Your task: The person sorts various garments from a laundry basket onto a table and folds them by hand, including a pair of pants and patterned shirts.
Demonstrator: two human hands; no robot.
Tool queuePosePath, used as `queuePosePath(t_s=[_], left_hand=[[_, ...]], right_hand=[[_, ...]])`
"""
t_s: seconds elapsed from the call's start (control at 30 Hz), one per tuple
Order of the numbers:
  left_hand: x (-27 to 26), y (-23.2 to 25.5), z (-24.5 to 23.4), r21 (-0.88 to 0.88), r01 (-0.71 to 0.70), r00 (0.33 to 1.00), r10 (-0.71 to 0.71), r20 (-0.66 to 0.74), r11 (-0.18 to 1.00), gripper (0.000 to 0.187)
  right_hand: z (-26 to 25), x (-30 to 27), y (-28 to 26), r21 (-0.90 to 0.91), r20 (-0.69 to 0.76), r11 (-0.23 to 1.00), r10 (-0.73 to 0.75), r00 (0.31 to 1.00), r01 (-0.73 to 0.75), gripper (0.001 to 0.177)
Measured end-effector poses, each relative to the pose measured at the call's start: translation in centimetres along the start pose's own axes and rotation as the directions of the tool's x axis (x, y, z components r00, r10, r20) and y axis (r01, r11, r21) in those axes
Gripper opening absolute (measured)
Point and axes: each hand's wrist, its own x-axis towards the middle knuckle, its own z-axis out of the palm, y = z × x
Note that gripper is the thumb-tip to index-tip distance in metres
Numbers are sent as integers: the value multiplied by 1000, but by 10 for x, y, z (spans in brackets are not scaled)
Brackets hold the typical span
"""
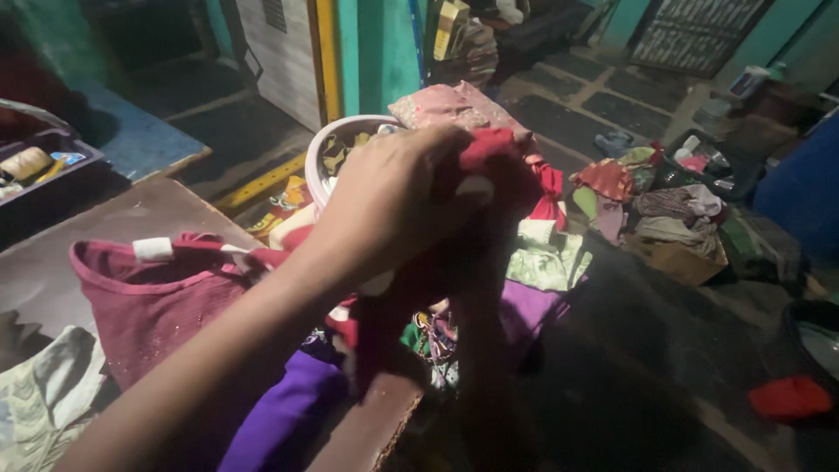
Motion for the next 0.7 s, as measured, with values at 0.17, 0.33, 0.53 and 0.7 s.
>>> queuePosePath(t_s=[0.17,0.33,0.53,0.7], left_hand=[[-8,-26,27,-178,-227,971,210,-112,957,85],[-42,-86,63,-285,288,944,-222,243,914,92],[-115,-199,117,-96,106,982,-89,168,990,82],[-146,-207,113,-16,32,953,-26,303,999,89]], right_hand=[[-79,53,-8,-45,-269,983,-182,946,177,91],[-165,124,0,-362,-368,894,-399,840,265,82],[-232,171,95,-920,-107,391,-220,970,-12,73],[-250,181,106,-979,-165,98,119,979,-177,65]])
